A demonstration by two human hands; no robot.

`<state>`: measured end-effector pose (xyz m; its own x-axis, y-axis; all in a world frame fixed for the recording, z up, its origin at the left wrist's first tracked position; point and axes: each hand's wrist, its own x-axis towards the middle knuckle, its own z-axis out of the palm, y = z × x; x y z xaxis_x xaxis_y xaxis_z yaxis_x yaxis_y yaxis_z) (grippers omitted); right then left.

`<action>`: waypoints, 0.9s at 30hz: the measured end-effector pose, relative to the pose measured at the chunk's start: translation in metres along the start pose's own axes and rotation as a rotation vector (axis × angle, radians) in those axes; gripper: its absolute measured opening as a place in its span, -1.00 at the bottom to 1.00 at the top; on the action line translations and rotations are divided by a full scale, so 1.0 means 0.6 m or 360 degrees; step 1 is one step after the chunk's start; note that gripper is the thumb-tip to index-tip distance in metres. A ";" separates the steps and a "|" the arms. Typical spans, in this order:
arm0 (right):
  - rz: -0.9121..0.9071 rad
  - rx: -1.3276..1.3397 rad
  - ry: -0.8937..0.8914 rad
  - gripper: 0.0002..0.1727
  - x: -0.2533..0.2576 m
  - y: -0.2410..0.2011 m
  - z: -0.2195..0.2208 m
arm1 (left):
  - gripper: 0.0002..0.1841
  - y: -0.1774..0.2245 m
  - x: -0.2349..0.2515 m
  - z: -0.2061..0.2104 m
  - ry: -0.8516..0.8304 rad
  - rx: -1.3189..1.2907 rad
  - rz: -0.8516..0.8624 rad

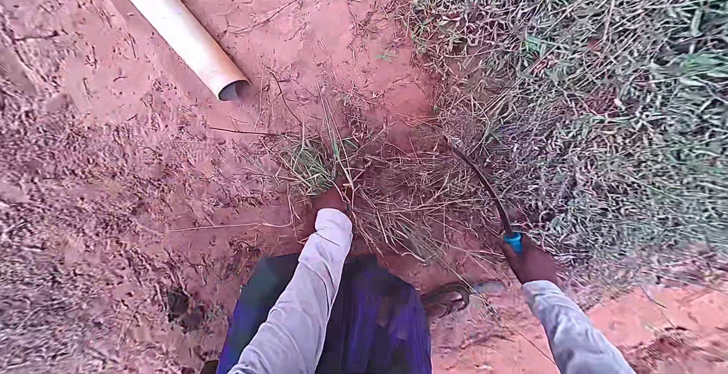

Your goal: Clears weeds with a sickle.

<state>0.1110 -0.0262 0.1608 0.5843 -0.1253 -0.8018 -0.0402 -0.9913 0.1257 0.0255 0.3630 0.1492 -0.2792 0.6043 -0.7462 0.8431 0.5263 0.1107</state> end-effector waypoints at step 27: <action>0.0129 -0.0193 -0.0389 -0.42 -0.052 0.106 0.100 | -0.33 -0.294 -0.095 0.057 -0.0819 0.1128 -0.0316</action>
<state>0.0413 -0.0876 0.1587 0.3700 -0.2245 -0.9015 0.0271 -0.9673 0.2520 -0.0914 0.2154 0.1500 -0.3533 0.1089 -0.9291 0.9346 -0.0030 -0.3558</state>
